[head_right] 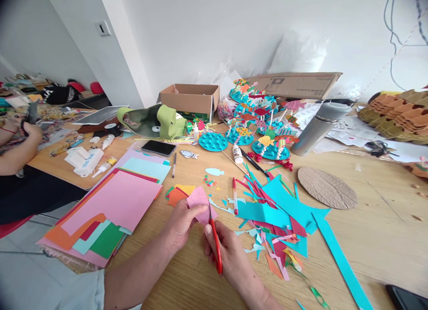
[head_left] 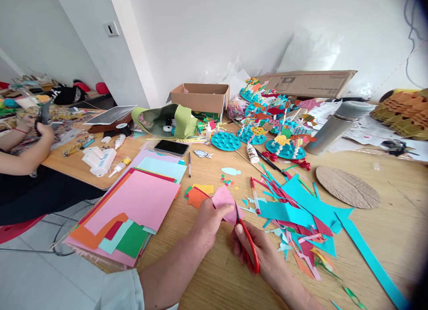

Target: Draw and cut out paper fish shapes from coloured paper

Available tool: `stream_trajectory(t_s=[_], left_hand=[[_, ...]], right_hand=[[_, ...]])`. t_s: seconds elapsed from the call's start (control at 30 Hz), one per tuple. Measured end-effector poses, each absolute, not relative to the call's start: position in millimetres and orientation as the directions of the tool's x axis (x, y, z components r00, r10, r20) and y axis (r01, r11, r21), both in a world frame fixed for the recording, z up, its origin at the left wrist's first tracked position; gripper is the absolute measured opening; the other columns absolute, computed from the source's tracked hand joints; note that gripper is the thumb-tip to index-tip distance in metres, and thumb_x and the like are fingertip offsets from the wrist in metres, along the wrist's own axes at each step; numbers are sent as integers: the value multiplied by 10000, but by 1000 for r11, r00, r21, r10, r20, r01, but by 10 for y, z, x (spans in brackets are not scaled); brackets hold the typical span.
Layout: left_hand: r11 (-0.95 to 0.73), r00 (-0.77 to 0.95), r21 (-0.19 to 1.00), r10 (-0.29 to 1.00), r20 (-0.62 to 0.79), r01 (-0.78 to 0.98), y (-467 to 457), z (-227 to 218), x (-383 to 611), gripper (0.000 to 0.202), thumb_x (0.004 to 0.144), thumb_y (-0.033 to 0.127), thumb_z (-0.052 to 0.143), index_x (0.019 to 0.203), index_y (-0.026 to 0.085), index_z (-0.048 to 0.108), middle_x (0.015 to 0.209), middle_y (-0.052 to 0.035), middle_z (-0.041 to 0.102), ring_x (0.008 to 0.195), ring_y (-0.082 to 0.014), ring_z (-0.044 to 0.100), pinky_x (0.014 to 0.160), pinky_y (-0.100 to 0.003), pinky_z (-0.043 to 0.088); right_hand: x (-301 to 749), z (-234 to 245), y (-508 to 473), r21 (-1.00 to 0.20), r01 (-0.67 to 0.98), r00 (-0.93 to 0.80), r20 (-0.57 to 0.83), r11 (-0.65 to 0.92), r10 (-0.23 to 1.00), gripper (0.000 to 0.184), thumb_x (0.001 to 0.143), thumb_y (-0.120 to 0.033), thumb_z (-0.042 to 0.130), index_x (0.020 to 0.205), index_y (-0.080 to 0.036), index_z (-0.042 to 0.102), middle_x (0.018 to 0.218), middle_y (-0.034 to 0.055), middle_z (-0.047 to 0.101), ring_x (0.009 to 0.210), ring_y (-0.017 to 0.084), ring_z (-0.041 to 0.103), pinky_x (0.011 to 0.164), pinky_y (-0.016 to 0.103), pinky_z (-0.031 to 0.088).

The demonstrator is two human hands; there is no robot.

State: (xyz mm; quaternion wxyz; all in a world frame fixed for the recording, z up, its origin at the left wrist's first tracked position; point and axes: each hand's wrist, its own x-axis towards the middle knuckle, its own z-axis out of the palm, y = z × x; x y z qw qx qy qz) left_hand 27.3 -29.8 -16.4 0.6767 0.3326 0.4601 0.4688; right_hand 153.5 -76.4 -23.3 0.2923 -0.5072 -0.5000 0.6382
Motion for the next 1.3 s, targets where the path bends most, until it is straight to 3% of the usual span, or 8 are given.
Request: stream_trajectory(t_s=[0.8, 1.3], left_hand=[[380, 130, 823, 924, -360, -421, -299, -107, 275, 213, 596, 288, 722, 644, 148, 569, 626, 4, 544, 595, -114, 475, 580, -235, 371], [350, 111, 879, 937, -332, -323, -274, -214, 268, 160, 631, 283, 686, 650, 135, 628, 616, -4, 572, 594, -120, 494, 587, -239, 370]], right_hand=[[1546, -284, -756, -934, 164, -316, -356, -319, 879, 575, 804, -756, 411, 715, -190, 453, 570, -32, 523, 417, 61, 434, 338, 156, 292], [1553, -292, -757, -940, 161, -321, -338, -301, 885, 572, 809, -747, 418, 693, -189, 463, 555, -27, 524, 427, 67, 437, 354, 169, 289]])
